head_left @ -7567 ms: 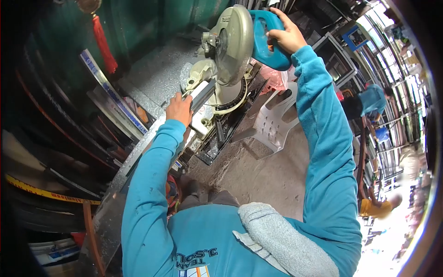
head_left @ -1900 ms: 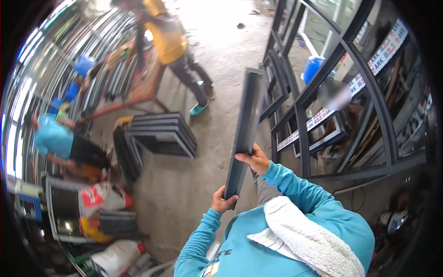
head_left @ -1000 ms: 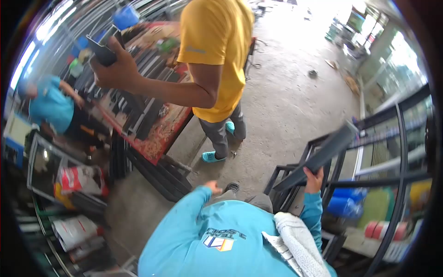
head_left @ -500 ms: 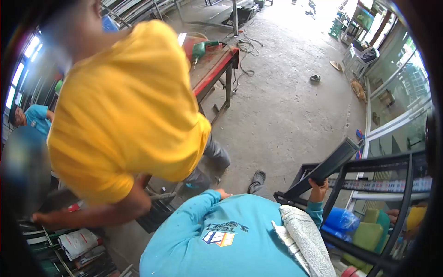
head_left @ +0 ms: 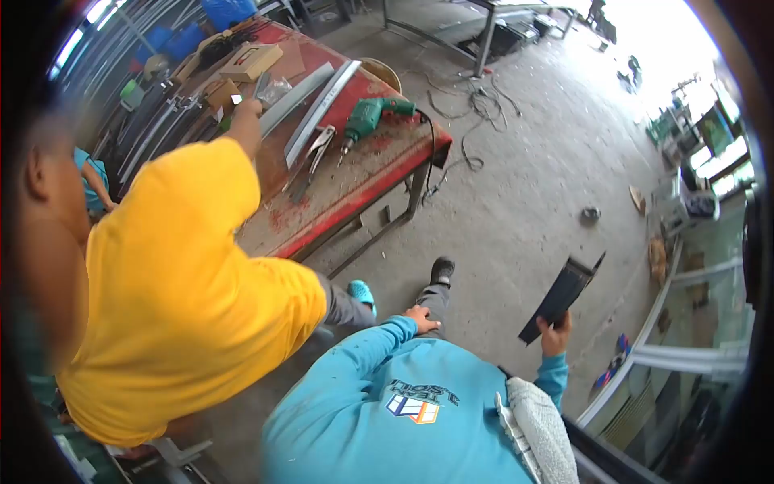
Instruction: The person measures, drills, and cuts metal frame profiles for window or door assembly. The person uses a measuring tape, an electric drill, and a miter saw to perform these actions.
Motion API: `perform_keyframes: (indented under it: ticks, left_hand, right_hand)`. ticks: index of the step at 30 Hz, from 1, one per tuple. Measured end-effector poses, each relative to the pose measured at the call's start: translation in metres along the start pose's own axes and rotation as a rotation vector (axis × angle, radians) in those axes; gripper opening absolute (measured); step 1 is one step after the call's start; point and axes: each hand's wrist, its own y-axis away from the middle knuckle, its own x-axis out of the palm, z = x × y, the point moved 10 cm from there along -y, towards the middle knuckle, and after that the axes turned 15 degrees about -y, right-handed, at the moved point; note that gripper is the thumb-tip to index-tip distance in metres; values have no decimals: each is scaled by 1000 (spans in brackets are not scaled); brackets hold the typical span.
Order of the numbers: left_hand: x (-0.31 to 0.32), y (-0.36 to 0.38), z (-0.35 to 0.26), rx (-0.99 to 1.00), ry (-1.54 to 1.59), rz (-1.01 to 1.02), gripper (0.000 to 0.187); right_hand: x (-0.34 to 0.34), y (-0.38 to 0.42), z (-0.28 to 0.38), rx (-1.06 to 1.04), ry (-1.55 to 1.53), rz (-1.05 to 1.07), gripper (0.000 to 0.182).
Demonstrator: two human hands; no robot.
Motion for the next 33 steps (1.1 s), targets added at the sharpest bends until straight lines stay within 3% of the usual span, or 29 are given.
perform_keyframes:
  ticks: [2,8,13,19,23,25,26,28,31,33]
  left_hand:
    - [-37,-54,-19,6,1,4,75]
    - [-163,-176,-44,-25,199,-23,61]
    - [-270,-187,-38,-101,322,-121,62]
    - [-281,-172,20,-316,531,-243,65]
    - [-227,-169,28,-431,481,3,73]
    - [-178,-207,18,-364,444,219,82]
    - [-170,-220,7,-333,571,248,89]
    - [-206,-226,-25,-333,618,189,87]
    - [-322,-210,-77,-352,664,55,71]
    - [-378,-206,-97,-396,857,104,59]
  right_hand:
    - [0,-33,-18,-11,22,-10,54]
    - [-66,-101,-146,423,69,-54,46]
    - [-99,-159,-210,634,60,-115,44]
    - [-54,-282,-249,833,219,54,44]
    - [-33,-380,-270,872,314,191,44]
    - [-20,-435,-282,872,369,271,44]
    - [-12,-466,-286,865,403,311,44]
    - [4,-535,-292,833,475,378,43]
    - [49,-654,-305,657,475,431,41]
    - [98,-729,-296,531,503,536,43]
